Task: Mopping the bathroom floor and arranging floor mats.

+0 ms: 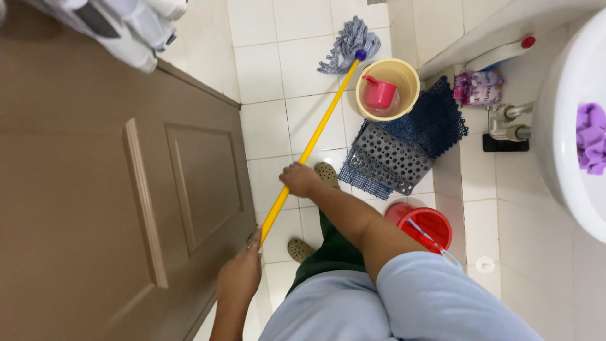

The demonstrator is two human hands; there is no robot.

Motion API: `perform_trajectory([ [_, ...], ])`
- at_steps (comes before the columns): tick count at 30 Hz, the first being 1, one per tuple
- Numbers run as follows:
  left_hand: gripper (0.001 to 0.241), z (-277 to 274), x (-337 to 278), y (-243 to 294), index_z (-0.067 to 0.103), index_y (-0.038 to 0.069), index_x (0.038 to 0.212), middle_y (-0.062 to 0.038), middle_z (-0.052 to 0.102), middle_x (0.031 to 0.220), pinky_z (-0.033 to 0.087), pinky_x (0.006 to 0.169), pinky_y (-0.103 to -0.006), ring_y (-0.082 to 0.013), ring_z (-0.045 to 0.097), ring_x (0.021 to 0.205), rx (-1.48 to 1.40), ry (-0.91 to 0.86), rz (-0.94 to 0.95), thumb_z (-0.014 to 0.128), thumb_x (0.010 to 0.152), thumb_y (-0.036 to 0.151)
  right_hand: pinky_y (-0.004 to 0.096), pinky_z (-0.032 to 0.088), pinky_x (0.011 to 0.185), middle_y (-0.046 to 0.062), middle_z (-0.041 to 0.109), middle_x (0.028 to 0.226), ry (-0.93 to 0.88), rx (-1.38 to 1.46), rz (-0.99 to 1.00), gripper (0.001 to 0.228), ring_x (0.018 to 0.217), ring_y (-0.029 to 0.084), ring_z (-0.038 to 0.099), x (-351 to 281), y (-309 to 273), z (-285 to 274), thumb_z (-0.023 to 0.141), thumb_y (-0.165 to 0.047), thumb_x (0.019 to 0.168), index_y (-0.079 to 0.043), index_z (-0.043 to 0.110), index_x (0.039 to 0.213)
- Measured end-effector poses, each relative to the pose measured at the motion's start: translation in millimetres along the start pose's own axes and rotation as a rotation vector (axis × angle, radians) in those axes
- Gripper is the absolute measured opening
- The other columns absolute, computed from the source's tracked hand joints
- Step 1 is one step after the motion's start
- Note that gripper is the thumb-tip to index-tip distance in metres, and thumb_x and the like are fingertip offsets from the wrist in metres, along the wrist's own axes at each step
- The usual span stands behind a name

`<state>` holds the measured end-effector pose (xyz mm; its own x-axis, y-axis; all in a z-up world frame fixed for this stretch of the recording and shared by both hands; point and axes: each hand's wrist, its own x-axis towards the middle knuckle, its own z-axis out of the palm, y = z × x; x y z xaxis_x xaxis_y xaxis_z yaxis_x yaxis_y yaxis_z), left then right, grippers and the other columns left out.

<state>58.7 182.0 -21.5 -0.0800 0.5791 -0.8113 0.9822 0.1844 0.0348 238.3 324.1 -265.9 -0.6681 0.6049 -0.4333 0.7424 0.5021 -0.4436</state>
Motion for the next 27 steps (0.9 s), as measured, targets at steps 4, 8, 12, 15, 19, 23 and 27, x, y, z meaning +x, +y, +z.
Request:
perform_trajectory([
  [4,0.067,-17.0,39.8,26.0,0.025,0.037,0.159,-0.012,0.069,0.121,0.058,0.08,-0.0463,-0.0318,0.07,0.093,-0.111,0.079,0.076,0.055,0.1,0.029,0.042,0.043,0.11,0.013,0.062,0.125,0.072,0.096,0.185,0.034,0.128,0.03,0.053,3.3,75.7,-34.4,0.076,-0.024,0.085,-0.009,0.067,0.114],
  [8,0.071,-35.9,52.5,37.6,0.025,0.037,0.159,-0.009,0.069,0.123,0.059,0.079,-0.0454,-0.0302,0.072,0.092,-0.226,0.026,0.027,0.058,0.097,0.03,0.053,0.051,0.097,0.023,0.058,0.134,0.406,0.462,0.582,0.049,0.122,0.037,0.058,34.6,164.7,6.3,0.077,-0.015,0.08,-0.005,0.058,0.124],
  [12,0.072,-87.3,54.1,46.9,0.021,0.036,0.164,-0.01,0.075,0.116,0.058,0.086,-0.0424,-0.027,0.073,0.095,-0.113,-0.133,-0.081,0.057,0.101,0.032,0.058,0.056,0.084,0.021,0.058,0.128,0.182,1.624,0.967,0.053,0.105,0.035,0.068,44.0,163.9,-21.8,0.071,-0.022,0.095,0.002,0.043,0.132],
  [15,0.072,-81.1,86.7,38.6,0.021,0.028,0.164,-0.011,0.069,0.122,0.057,0.087,-0.0453,-0.0293,0.071,0.099,-0.068,-0.1,-0.019,0.052,0.1,0.016,0.054,0.062,0.088,0.017,0.058,0.123,0.002,2.107,0.858,0.034,0.101,0.034,0.068,80.7,155.9,25.5,0.069,-0.016,0.097,-0.002,0.055,0.125],
  [19,0.066,-49.3,179.7,44.2,0.024,0.019,0.161,-0.019,0.06,0.131,0.055,0.088,-0.0499,-0.0359,0.067,0.106,-0.034,0.016,0.029,0.046,0.1,0.006,0.055,0.062,0.086,0.019,0.062,0.117,0.115,2.089,0.926,0.028,0.097,0.036,0.069,111.4,132.6,27.8,0.063,-0.004,0.095,0.003,0.055,0.121],
  [23,0.076,-74.0,256.1,83.3,0.017,0.016,0.163,-0.021,0.055,0.135,0.056,0.088,-0.0504,-0.039,0.067,0.106,0.001,0.015,0.179,0.05,0.095,0.006,0.049,0.064,0.082,0.019,0.068,0.108,0.191,2.004,0.956,0.024,0.096,0.034,0.071,121.5,121.5,18.9,0.063,-0.001,0.094,0.002,0.06,0.117],
  [27,0.072,-105.8,302.4,112.5,0.015,0.016,0.164,-0.023,0.058,0.131,0.056,0.086,-0.051,-0.0398,0.068,0.103,-0.051,0.017,0.183,0.047,0.099,0.012,0.045,0.062,0.078,0.016,0.069,0.106,0.195,2.001,0.927,0.024,0.094,0.029,0.07,124.8,123.6,-12.0,0.066,-0.004,0.093,-0.001,0.063,0.117],
])
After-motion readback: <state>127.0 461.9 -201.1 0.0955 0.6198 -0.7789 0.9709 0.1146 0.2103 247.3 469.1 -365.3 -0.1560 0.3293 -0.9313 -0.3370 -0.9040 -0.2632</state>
